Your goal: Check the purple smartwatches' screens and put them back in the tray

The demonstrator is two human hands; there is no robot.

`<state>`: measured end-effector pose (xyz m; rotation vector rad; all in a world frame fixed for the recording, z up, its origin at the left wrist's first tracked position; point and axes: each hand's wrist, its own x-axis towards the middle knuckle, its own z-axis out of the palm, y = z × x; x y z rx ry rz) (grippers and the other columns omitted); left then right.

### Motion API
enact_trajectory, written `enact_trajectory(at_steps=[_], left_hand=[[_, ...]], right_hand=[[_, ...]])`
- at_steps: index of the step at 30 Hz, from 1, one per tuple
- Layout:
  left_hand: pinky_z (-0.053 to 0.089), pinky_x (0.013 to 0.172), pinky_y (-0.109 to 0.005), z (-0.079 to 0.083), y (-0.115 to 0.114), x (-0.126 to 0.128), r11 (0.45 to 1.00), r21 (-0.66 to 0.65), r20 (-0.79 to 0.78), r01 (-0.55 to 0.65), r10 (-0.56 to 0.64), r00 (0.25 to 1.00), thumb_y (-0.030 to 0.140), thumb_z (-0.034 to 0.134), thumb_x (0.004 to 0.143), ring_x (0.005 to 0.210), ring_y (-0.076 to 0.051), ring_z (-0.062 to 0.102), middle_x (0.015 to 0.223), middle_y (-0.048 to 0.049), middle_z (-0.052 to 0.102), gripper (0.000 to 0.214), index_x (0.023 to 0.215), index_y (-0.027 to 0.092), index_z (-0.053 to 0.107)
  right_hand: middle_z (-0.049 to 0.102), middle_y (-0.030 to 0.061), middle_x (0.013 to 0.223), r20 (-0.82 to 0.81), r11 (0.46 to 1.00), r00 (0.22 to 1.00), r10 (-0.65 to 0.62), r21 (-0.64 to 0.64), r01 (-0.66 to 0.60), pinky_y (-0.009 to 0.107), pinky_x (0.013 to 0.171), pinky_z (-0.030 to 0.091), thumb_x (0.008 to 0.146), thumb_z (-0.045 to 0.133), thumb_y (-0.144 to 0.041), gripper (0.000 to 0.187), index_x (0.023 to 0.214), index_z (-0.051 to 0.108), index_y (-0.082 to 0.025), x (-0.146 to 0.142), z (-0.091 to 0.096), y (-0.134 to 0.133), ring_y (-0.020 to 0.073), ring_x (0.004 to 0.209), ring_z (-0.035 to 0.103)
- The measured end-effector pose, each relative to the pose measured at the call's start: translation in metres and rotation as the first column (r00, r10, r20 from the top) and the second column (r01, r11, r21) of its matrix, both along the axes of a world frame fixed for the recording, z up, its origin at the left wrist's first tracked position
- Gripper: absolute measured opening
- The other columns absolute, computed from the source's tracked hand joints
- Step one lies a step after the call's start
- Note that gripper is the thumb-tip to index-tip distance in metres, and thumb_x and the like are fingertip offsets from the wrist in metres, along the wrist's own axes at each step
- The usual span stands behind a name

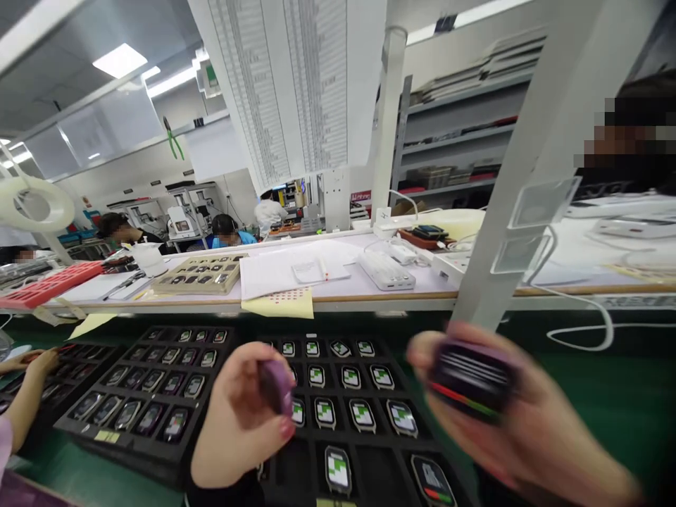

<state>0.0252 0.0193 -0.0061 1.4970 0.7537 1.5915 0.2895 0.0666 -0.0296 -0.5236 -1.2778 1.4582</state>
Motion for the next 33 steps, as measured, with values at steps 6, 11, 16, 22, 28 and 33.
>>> enact_trajectory(at_steps=[6, 11, 16, 22, 28, 33], left_hand=[[0.052, 0.081, -0.026, -0.023, 0.04, 0.029, 0.965, -0.261, -0.024, -0.008, 0.002, 1.0, 0.031, 0.074, 0.081, 0.095, -0.017, 0.062, 0.112, -0.0081, 0.064, 0.051, 0.127, 0.023, 0.055], [0.054, 0.083, -0.028, -0.034, 0.051, 0.04, 0.954, -0.28, 0.009, -0.106, 0.113, 0.994, 0.038, 0.074, 0.079, 0.092, -0.019, 0.066, 0.106, -0.0092, 0.069, 0.052, 0.125, 0.021, 0.058], [0.055, 0.086, -0.028, -0.042, 0.06, 0.051, 0.937, -0.318, 0.03, -0.145, 0.162, 0.986, 0.042, 0.076, 0.076, 0.107, -0.024, 0.065, 0.121, -0.0115, 0.066, 0.056, 0.125, 0.021, 0.059], [0.052, 0.092, -0.031, -0.056, 0.07, 0.046, 0.917, -0.378, -0.065, -0.128, 0.111, 0.992, 0.045, 0.066, 0.086, 0.103, -0.021, 0.064, 0.119, -0.0092, 0.066, 0.05, 0.13, 0.024, 0.058], [0.054, 0.08, -0.032, -0.062, 0.079, 0.038, 0.899, -0.409, -0.198, -0.157, 0.08, 0.977, 0.049, 0.056, 0.091, 0.092, -0.02, 0.062, 0.118, -0.0091, 0.064, 0.042, 0.127, 0.027, 0.061], [0.053, 0.084, -0.031, -0.064, 0.083, 0.037, 0.892, -0.431, -0.193, -0.134, 0.054, 0.98, 0.045, 0.055, 0.093, 0.098, -0.02, 0.062, 0.125, -0.0079, 0.062, 0.041, 0.132, 0.03, 0.057]], right_hand=[[0.058, 0.0134, 0.131, -0.032, 0.999, 0.998, 0.052, 0.017, -0.052, 0.026, 0.05, 0.051, 0.088, 0.074, -0.047, 0.059, 0.14, 0.05, -0.031, -0.047, -0.016, 0.025, 0.0079, 0.051, 0.048], [0.062, 0.013, 0.12, 0.004, 0.997, 0.997, 0.079, -0.018, -0.079, 0.02, 0.046, 0.045, 0.091, 0.07, -0.046, 0.059, 0.142, 0.047, -0.027, -0.052, -0.036, 0.041, 0.0069, 0.053, 0.043], [0.063, 0.0141, 0.114, 0.069, 0.995, 0.995, 0.068, -0.083, -0.062, 0.018, 0.045, 0.043, 0.083, 0.075, -0.053, 0.068, 0.137, 0.049, -0.021, -0.05, -0.034, 0.05, 0.0116, 0.062, 0.049], [0.065, 0.0089, 0.097, 0.114, 0.988, 0.993, -0.044, -0.145, 0.06, 0.015, 0.041, 0.03, 0.083, 0.075, -0.053, 0.051, 0.116, 0.056, -0.019, -0.053, -0.039, 0.058, 0.0079, 0.053, 0.042], [0.056, 0.0, 0.07, 0.193, 0.974, 0.978, -0.074, -0.195, 0.112, 0.017, 0.041, 0.028, 0.082, 0.074, -0.059, 0.054, 0.114, 0.059, -0.019, -0.058, -0.043, 0.065, 0.0086, 0.048, 0.038], [0.057, 0.0016, 0.071, 0.176, 0.971, 0.982, -0.074, -0.21, 0.111, 0.02, 0.042, 0.037, 0.083, 0.07, -0.064, 0.056, 0.115, 0.061, -0.019, -0.056, -0.044, 0.069, 0.0111, 0.05, 0.044]])
